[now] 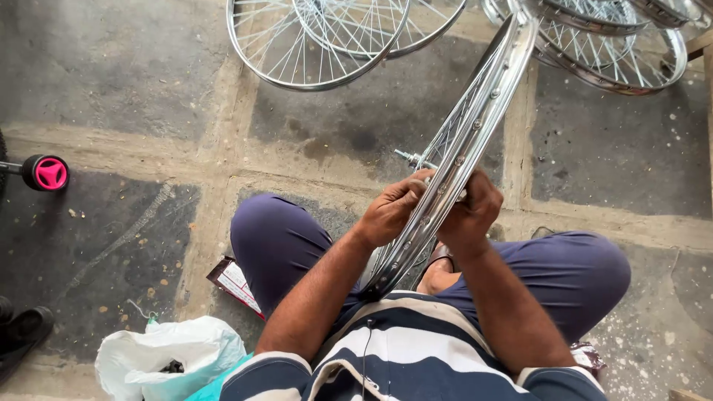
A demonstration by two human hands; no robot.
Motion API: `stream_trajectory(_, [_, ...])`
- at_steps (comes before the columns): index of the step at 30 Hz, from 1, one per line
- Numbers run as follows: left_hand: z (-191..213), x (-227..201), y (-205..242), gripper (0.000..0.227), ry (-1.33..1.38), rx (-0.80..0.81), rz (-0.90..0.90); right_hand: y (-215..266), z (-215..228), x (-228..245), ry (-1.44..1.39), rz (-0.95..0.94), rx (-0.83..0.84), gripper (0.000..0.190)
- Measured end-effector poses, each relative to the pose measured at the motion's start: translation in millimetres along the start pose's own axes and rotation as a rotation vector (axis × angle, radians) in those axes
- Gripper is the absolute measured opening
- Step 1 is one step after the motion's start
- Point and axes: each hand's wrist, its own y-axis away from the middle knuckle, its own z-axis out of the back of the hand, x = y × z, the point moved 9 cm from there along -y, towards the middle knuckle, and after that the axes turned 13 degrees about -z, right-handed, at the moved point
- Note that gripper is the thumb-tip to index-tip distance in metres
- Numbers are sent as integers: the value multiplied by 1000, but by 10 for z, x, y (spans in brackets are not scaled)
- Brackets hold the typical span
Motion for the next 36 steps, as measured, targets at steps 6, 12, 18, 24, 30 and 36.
stream_trajectory(6, [229,81,-59,43,-217,-15,114,78,35,582,-309,304,555,44])
stream_trajectory(12, [251,142,-65,29,-70,-235,-87,80,67,348,-249,280,-16,23])
stream_trajectory(18, [158,204,87,46,-87,-189,51,143,84,247,-272,157,151,29])
stream_trajectory(24, [98,274,-64,43,62,-30,179,142,165,535,-195,401,499,49])
stream_trajectory(30, [69,86,32,46,-117,-47,-50,-11,70,-43,20,17,60,27])
stream_trajectory(36, [150,118,80,51,-178,-57,-19,135,37,236,-341,73,291,33])
